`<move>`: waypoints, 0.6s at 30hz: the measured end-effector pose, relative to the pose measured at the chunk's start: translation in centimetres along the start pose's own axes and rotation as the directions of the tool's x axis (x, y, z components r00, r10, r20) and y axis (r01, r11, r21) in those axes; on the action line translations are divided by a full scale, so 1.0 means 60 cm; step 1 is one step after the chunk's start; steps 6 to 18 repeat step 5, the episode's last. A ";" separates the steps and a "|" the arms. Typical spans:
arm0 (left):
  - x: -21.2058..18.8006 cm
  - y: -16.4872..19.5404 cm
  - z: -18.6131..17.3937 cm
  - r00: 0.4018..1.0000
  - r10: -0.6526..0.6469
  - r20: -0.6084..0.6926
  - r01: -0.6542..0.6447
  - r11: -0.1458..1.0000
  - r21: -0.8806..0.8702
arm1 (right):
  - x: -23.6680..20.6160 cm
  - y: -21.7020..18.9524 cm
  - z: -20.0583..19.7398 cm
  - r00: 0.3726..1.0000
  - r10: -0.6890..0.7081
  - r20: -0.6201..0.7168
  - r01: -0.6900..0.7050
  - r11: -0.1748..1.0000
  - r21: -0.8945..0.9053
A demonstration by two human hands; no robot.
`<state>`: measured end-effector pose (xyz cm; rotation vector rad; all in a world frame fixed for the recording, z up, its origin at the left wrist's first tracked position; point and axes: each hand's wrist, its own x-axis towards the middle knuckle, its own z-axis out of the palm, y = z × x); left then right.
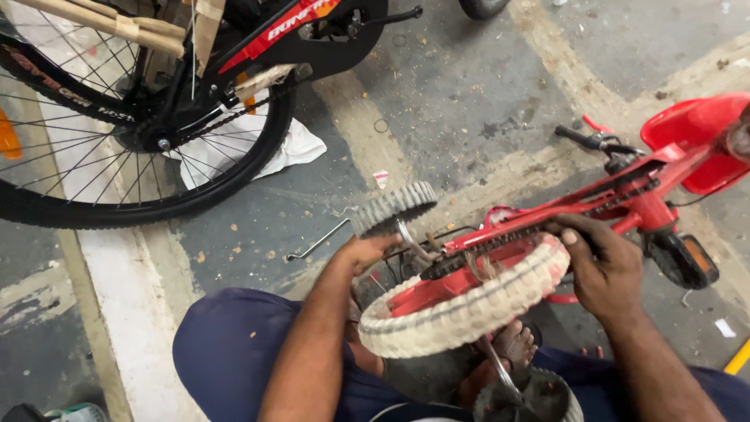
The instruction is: The person removes a training wheel from a red child's bicycle using a screwdriver and wrench. They loosen the bolts, detach the wheel, and set it aside while working on the floor.
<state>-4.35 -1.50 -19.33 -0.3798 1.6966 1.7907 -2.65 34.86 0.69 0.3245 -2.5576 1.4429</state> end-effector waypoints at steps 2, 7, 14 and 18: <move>0.002 -0.029 -0.001 0.999 -0.027 -0.047 0.048 0.832 0.553 | -0.005 -0.005 -0.001 1.000 -0.018 -0.014 0.018 1.000 -0.022; -0.021 -0.050 0.013 0.986 -0.165 -0.010 0.106 0.590 0.800 | -0.009 -0.010 -0.005 0.999 0.000 -0.033 -0.002 0.999 -0.038; -0.021 -0.050 0.013 0.986 -0.165 -0.010 0.106 0.590 0.800 | -0.009 -0.010 -0.005 0.999 0.000 -0.033 -0.002 0.999 -0.038; -0.021 -0.050 0.013 0.986 -0.165 -0.010 0.106 0.590 0.800 | -0.009 -0.010 -0.005 0.999 0.000 -0.033 -0.002 0.999 -0.038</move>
